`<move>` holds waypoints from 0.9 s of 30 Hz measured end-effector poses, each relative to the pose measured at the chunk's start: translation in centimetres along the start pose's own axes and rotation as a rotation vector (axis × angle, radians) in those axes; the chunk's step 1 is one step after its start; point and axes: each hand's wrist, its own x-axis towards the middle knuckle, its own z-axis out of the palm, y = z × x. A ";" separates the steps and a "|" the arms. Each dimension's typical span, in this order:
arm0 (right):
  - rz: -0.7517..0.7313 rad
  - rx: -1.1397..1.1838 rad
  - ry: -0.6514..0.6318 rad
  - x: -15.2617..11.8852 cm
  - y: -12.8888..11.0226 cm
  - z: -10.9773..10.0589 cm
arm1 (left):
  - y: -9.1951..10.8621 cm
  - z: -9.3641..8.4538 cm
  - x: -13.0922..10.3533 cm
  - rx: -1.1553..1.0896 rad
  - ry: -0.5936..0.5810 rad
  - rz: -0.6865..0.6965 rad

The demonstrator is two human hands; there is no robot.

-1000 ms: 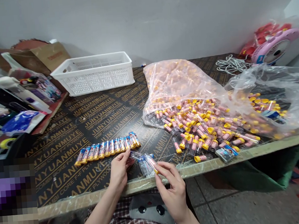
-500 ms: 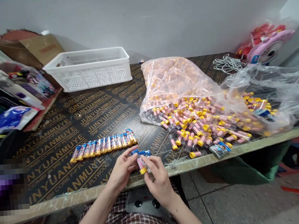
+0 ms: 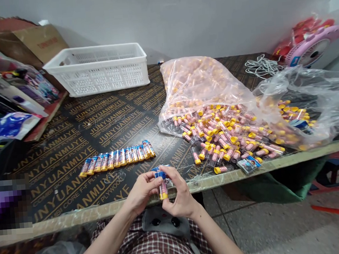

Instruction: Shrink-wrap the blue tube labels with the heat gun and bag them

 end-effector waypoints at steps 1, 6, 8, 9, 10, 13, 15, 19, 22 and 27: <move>0.005 0.016 0.012 -0.1 0.1 0.1 | 0.0 0.0 0.0 0.002 0.002 0.000; 0.005 0.065 0.033 -0.2 0.2 0.3 | -0.1 0.1 0.0 -0.001 0.019 -0.002; -0.001 0.075 0.037 -0.1 0.3 0.3 | 0.0 0.1 0.0 -0.003 0.020 -0.001; -0.001 0.078 0.040 -0.1 0.3 0.3 | 0.1 0.1 0.0 -0.004 0.019 0.001; 0.000 0.080 0.041 -0.1 0.3 0.3 | 0.1 0.2 0.0 -0.004 0.019 0.002; 0.006 0.077 0.040 -0.1 0.3 0.3 | 0.0 0.4 -0.1 -0.006 0.018 0.004; 0.000 0.074 0.033 -0.2 0.2 0.3 | 0.0 0.4 -0.3 -0.007 0.017 -0.001; 0.028 0.067 -0.020 0.4 -0.1 -0.1 | 0.6 -0.5 0.4 0.010 0.043 0.038; 0.111 0.036 0.010 2.4 0.9 -0.1 | 2.6 -2.4 2.4 0.147 0.200 0.226; 0.335 0.109 0.100 8.0 5.0 1.4 | 6.5 -5.3 6.8 0.739 0.634 0.544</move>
